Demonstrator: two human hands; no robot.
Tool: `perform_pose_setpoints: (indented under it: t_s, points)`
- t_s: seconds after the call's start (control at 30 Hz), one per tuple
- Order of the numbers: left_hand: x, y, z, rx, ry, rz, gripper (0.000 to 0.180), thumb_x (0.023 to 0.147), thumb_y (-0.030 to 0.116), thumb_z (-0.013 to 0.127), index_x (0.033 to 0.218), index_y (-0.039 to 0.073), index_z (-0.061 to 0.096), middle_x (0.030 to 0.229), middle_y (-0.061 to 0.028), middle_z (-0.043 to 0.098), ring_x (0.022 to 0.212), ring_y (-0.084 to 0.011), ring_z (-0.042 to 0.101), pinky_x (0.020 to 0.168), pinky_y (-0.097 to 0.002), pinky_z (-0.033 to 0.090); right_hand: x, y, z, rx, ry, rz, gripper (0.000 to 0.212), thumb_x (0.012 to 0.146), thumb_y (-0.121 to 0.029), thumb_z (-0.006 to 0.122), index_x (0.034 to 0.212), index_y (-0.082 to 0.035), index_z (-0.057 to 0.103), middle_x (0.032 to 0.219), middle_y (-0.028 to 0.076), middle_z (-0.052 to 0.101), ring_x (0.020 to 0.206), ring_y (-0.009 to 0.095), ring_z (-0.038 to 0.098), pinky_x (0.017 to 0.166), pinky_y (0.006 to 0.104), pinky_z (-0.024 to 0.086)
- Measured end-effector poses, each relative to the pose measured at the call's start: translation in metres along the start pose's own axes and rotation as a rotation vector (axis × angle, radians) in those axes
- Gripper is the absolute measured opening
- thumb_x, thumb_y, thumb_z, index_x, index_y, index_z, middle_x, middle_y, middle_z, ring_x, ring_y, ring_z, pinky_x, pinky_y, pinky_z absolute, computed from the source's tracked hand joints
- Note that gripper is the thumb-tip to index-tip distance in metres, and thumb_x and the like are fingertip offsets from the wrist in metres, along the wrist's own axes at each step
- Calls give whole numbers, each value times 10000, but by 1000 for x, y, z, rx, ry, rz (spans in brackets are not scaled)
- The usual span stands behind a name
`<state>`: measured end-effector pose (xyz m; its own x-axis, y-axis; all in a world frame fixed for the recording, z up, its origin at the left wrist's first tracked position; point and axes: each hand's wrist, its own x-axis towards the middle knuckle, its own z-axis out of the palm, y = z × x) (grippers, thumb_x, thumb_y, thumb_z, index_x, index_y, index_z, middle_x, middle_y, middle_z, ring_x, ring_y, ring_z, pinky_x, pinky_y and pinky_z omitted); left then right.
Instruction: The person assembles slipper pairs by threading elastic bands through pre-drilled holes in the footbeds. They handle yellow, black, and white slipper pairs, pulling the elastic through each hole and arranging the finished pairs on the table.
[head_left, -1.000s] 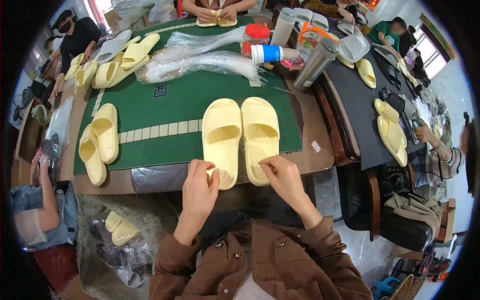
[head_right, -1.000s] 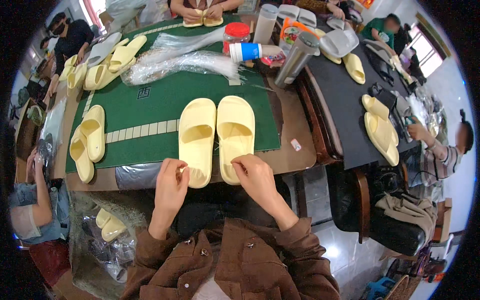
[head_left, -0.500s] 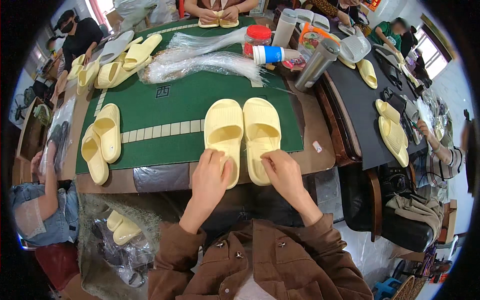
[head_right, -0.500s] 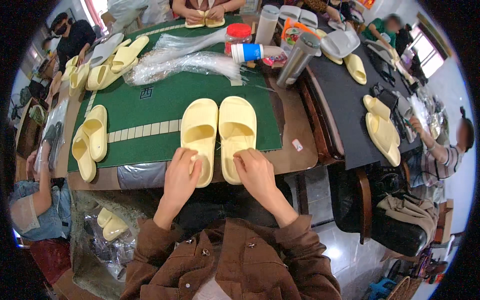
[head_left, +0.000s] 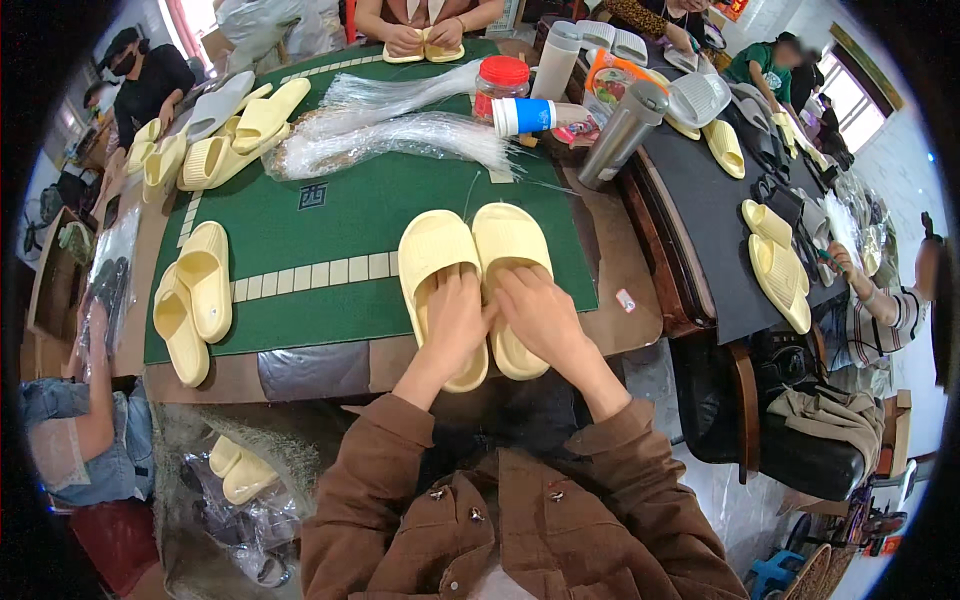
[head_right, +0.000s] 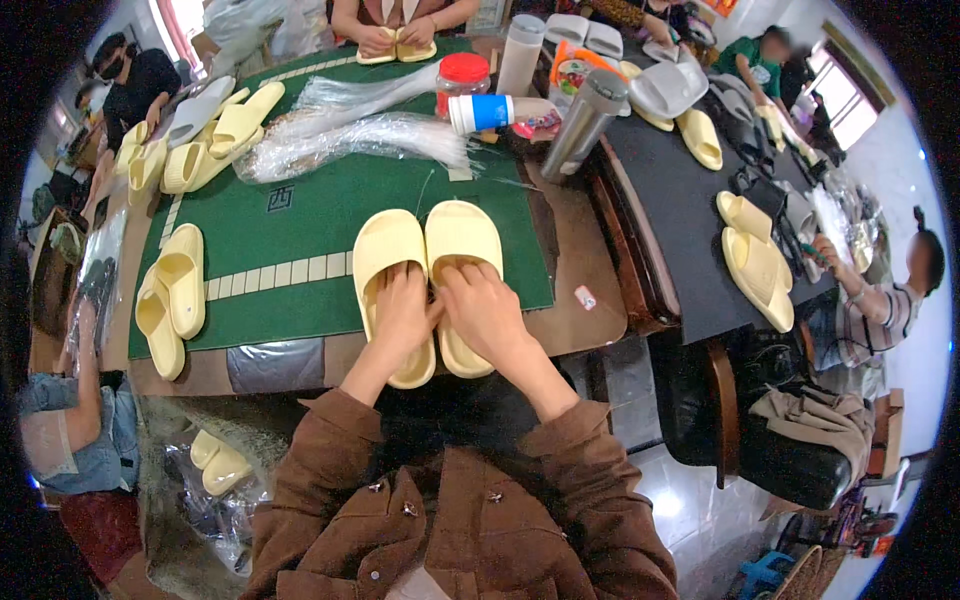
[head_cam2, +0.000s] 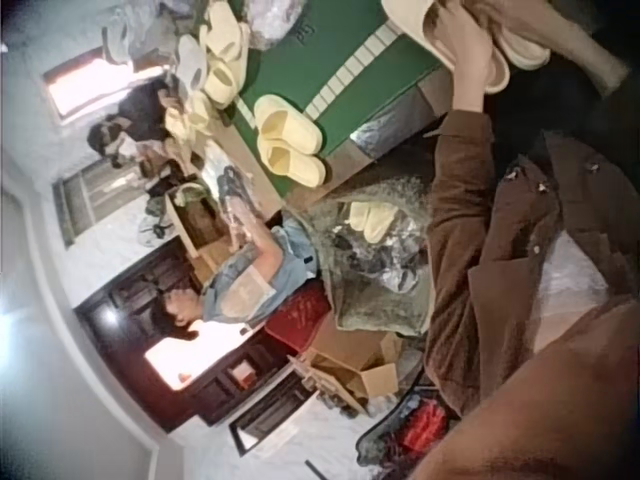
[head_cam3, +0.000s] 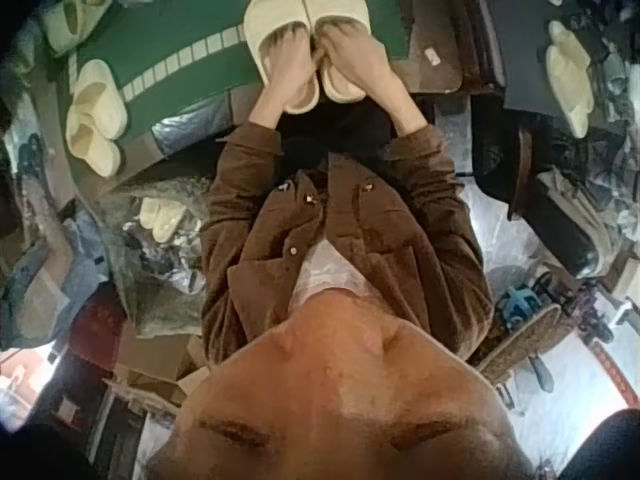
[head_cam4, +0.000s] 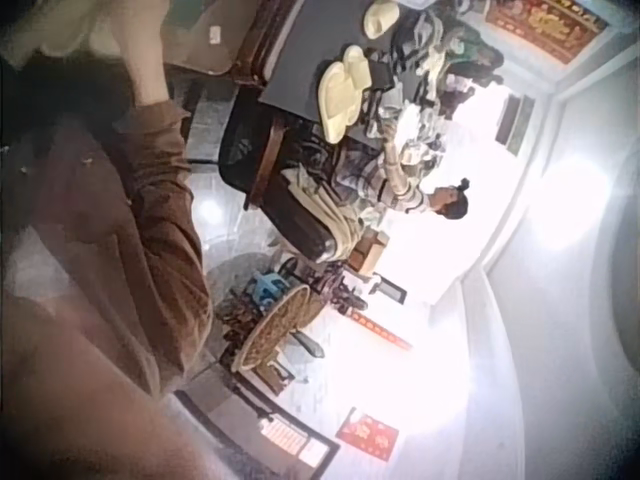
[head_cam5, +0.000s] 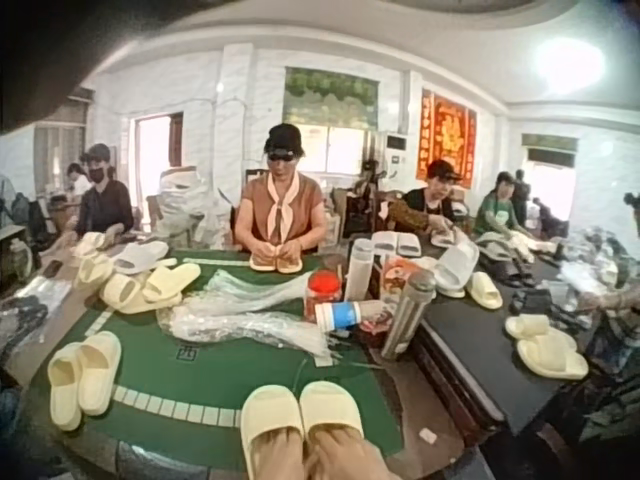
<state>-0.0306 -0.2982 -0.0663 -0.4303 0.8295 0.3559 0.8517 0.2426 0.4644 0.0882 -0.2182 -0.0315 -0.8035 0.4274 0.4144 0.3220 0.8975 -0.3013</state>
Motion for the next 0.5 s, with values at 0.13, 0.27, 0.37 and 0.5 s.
perform_pose_setpoints:
  t_s: [0.13,0.27,0.37,0.5]
  points:
    - [0,6,1,5,-28,-55,439,877,256,584,1108,-111,513,1126,-290,516,1091,-434,484,983,-502,349,1,-2,-22,168,13,138,156,863,-140,581,981,-56,639,896,131,643,781,349,632,682,410,520]
    - [-2,4,9,53,-10,-65,424,904,262,533,1107,-110,519,1098,-287,529,1091,-421,485,985,-504,337,37,23,-27,338,187,229,131,859,-121,581,890,-27,667,854,165,656,777,346,644,668,401,506]
    - [-2,4,8,74,77,-16,420,902,257,530,1098,-114,522,1096,-285,530,1078,-419,495,971,-503,351,61,65,-7,269,186,351,236,871,-237,596,918,-19,672,899,181,669,817,336,660,712,400,511]
    - [-2,4,11,68,100,-16,362,880,249,538,1004,-89,583,1079,-263,547,1028,-405,530,958,-495,360,79,99,23,300,34,503,387,854,-385,619,941,-16,693,896,182,685,841,335,670,752,395,513]
